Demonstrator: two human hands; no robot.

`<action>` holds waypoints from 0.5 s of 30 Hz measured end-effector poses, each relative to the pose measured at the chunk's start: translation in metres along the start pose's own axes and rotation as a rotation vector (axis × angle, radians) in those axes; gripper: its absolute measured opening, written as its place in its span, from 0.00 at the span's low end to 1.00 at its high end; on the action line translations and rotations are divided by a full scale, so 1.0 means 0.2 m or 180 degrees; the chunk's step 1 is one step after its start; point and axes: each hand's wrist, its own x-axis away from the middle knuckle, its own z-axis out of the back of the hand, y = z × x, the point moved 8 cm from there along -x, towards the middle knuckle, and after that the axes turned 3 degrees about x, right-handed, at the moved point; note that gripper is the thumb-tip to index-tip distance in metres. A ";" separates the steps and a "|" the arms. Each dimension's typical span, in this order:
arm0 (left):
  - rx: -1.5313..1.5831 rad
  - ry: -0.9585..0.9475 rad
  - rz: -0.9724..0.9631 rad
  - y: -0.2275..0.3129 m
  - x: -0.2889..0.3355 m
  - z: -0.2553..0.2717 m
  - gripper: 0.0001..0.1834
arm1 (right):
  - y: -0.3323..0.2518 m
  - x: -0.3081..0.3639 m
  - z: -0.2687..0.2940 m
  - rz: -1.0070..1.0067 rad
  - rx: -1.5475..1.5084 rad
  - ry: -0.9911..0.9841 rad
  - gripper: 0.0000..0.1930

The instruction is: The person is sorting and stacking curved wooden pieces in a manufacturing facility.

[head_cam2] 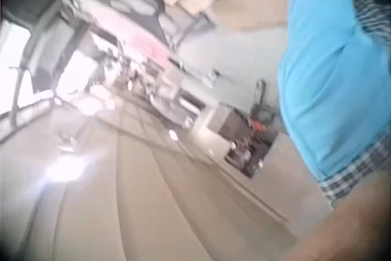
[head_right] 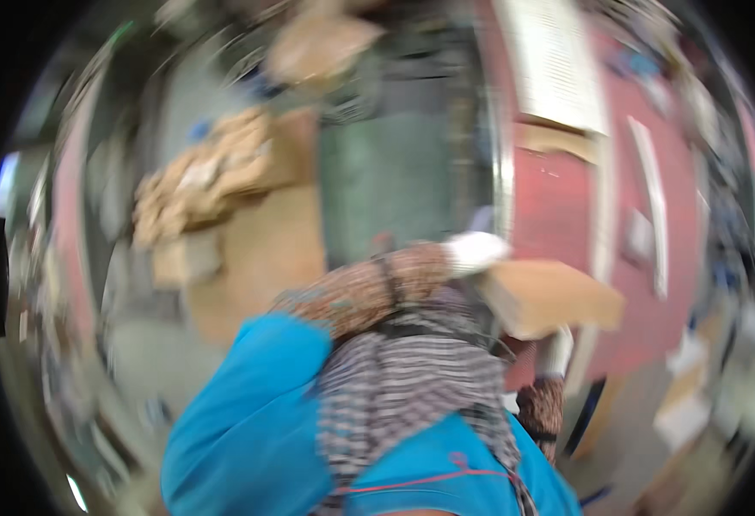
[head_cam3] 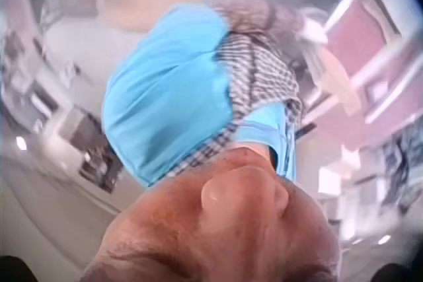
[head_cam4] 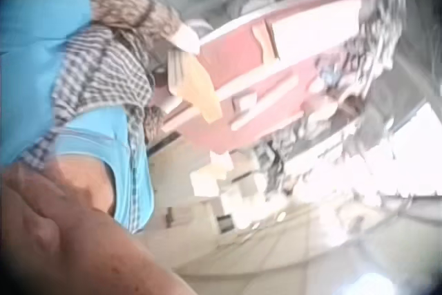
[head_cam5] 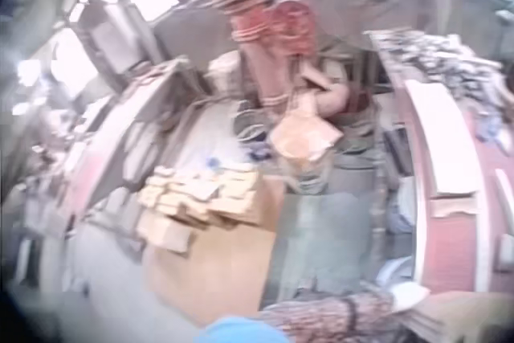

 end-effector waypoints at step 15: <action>0.3706 0.0576 0.1763 0.07 0.31 0.48 0.26 | -1.14 -0.58 -0.42 0.2252 0.3774 -0.0250 0.19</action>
